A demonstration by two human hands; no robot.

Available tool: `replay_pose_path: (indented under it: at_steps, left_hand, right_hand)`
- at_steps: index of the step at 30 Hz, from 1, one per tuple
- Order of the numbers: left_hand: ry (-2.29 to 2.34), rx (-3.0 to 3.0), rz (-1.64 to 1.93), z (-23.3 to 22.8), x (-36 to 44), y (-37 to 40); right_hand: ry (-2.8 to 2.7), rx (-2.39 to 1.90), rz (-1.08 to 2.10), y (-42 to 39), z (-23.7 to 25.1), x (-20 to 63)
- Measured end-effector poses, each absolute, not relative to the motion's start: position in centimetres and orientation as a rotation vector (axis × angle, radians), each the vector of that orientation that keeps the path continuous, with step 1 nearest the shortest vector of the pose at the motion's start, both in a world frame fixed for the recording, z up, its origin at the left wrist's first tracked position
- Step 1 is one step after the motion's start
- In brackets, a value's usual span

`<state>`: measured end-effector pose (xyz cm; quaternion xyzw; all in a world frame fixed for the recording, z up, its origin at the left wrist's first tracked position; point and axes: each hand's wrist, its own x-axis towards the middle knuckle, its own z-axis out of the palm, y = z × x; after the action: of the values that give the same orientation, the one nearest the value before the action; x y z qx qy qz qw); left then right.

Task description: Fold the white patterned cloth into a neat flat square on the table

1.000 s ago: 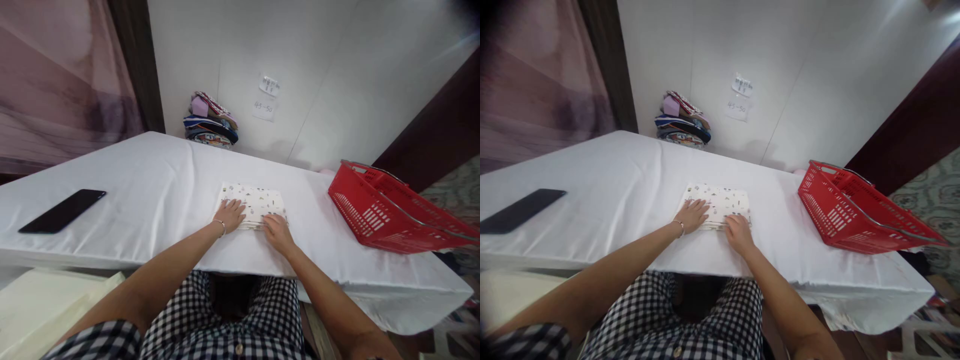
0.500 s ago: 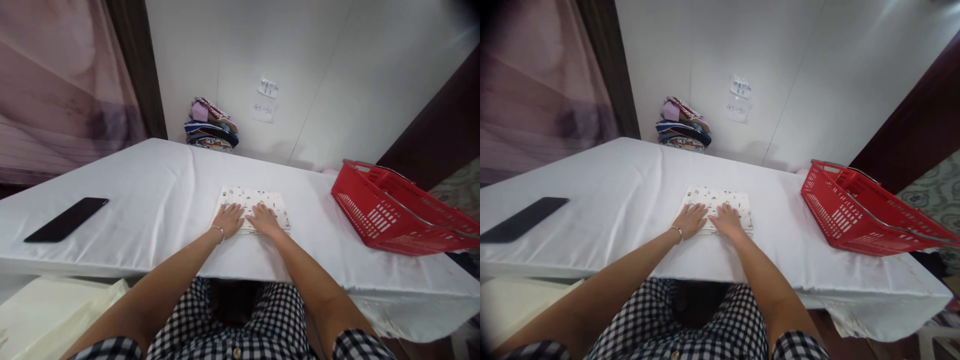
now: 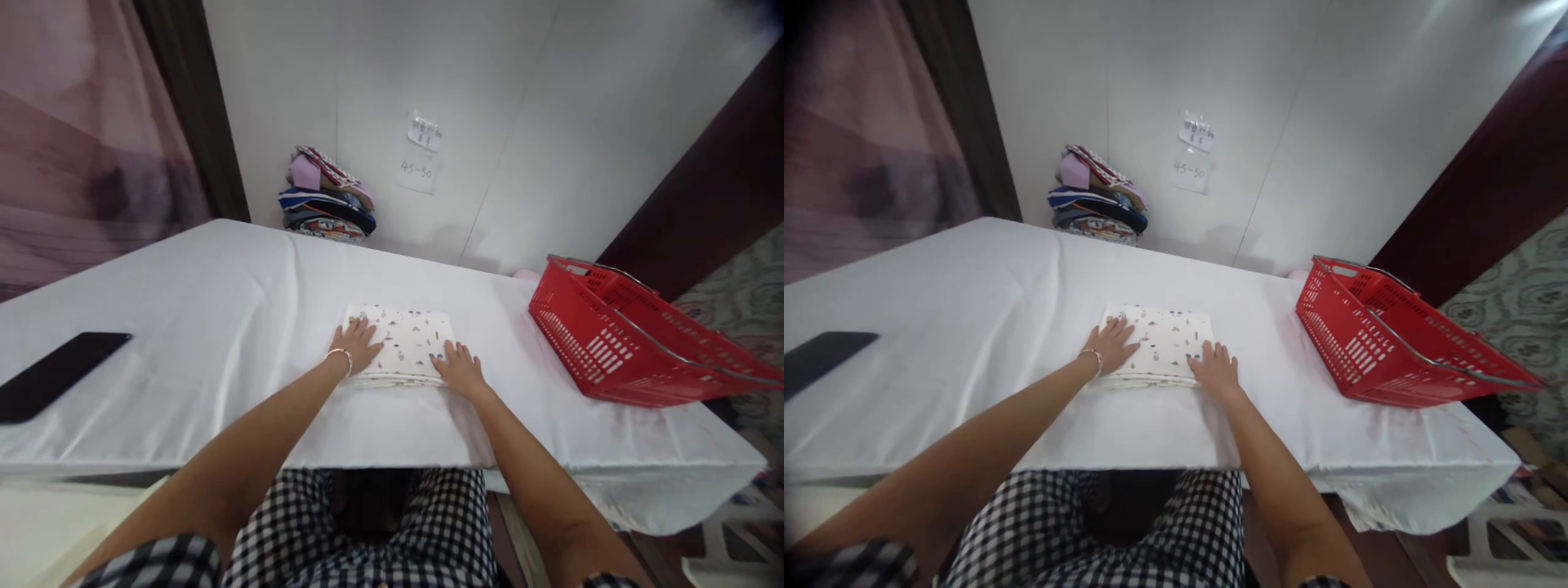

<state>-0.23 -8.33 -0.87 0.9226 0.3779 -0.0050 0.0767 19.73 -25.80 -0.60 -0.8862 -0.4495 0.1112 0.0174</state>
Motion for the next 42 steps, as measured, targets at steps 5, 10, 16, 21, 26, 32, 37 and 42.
replay_pose_path:
  at_steps: [5, 10, 16, 21, 26, 32, 37, 42]
  left_hand:
    - [1.146, 2.766, -0.015, -2.0, -0.4, -8.6]
    - [1.169, 2.765, 0.051, -2.1, -0.4, -8.5]
    - [1.157, 2.764, 0.04, -2.3, -0.7, -8.6]
    - [1.116, 2.788, 0.011, -1.7, -0.7, -8.7]
    - [1.134, 2.749, -0.181, 1.4, 1.6, -7.1]
    - [1.204, 2.77, 0.013, 0.1, 3.9, -5.3]
    - [1.2, 2.759, 0.036, -2.1, 3.6, -5.2]
    - [1.209, 2.758, 0.047, -2.1, 3.7, -5.1]
  right_hand:
    - [-1.702, -2.58, 0.053, -21.9, 1.3, 17.6]
    - [-1.971, -2.278, 0.155, -15.5, 0.7, 14.8]
    - [-1.896, -2.447, 0.307, -15.0, -1.0, 19.9]
    - [-1.669, -2.597, 0.271, -17.4, -1.5, 23.4]
    - [-1.655, -2.606, 0.22, -17.5, -1.9, 23.0]
    - [-1.661, -2.606, 0.233, -17.4, -2.0, 23.1]
    - [-1.674, -2.592, 0.205, -17.5, -2.2, 23.2]
    - [-1.693, -2.675, 0.253, -16.6, -1.0, 22.7]
